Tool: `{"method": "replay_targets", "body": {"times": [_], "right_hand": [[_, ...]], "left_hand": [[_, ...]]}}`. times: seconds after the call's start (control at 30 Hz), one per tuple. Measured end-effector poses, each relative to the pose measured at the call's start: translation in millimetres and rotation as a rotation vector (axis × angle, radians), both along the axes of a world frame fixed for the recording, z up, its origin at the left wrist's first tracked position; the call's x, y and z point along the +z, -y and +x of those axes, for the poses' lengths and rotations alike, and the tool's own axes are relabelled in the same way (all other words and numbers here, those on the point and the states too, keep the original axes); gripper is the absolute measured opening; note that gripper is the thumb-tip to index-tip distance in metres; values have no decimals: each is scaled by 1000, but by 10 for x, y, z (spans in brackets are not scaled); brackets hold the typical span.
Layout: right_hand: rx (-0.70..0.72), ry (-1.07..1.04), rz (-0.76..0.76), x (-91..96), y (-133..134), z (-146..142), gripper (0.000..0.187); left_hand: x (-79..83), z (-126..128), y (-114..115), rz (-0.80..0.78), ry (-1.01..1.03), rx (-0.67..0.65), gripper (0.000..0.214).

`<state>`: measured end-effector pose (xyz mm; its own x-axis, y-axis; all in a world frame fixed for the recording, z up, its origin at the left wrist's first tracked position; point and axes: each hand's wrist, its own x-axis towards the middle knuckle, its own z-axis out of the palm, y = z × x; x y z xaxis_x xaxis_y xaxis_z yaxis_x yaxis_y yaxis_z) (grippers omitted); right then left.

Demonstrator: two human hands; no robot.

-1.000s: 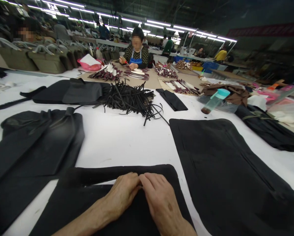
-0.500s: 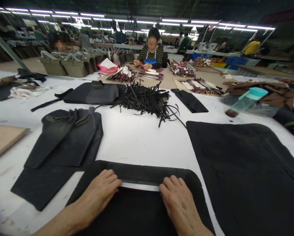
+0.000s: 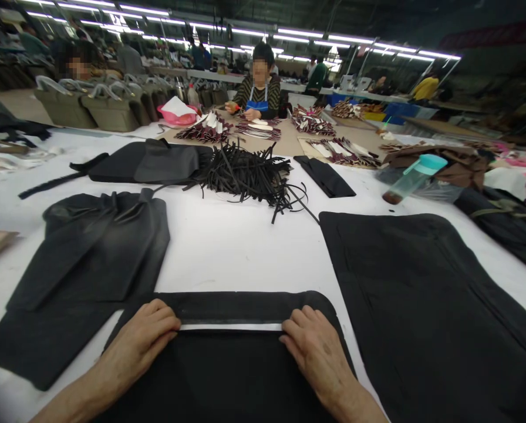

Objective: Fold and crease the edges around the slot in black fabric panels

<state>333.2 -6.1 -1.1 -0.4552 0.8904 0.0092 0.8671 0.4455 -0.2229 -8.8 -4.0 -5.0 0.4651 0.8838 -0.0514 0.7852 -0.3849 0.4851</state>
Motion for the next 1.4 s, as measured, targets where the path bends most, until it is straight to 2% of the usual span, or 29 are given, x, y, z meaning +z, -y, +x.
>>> {"method": "replay_targets", "body": {"times": [0.27, 0.4, 0.47, 0.57, 0.7, 0.8, 0.97, 1.07, 1.13, 1.2, 1.3, 1.4], "right_hand": [[-1, -94, -19, -6, 74, -182, 14], [-87, -304, -130, 7, 63, -117, 9], [-153, -365, -60, 27, 48, -90, 10], [-108, -330, 94, 90, 33, -213, 15], [84, -257, 31, 147, 21, -651, 19], [113, -153, 33, 86, 10, -918, 16], [90, -99, 50, -52, -12, -986, 13], [81, -125, 24, -66, -32, -955, 13], [87, -126, 25, -67, -41, -951, 14], [100, -123, 36, -75, -44, -955, 14], [114, -124, 51, -99, -44, -953, 15], [124, -151, 70, -120, -45, -934, 16]], "left_hand": [[-81, 61, 57, 71, 41, -4, 22], [-86, 55, 74, 40, 57, 28, 20], [-76, 56, 77, 32, 70, 41, 19], [-63, 73, 69, 20, 81, 24, 19], [-59, 89, 61, 23, 72, 11, 22], [-49, 84, 73, 19, 86, 39, 23], [-27, 60, 92, -8, 173, 185, 15], [-15, 48, 88, 57, 224, 270, 19], [7, 83, 80, 175, 221, 231, 28], [36, 174, 65, 253, 210, 107, 30], [55, 379, 31, 214, 177, -44, 30], [15, 542, 4, 148, 84, -57, 24]]}}
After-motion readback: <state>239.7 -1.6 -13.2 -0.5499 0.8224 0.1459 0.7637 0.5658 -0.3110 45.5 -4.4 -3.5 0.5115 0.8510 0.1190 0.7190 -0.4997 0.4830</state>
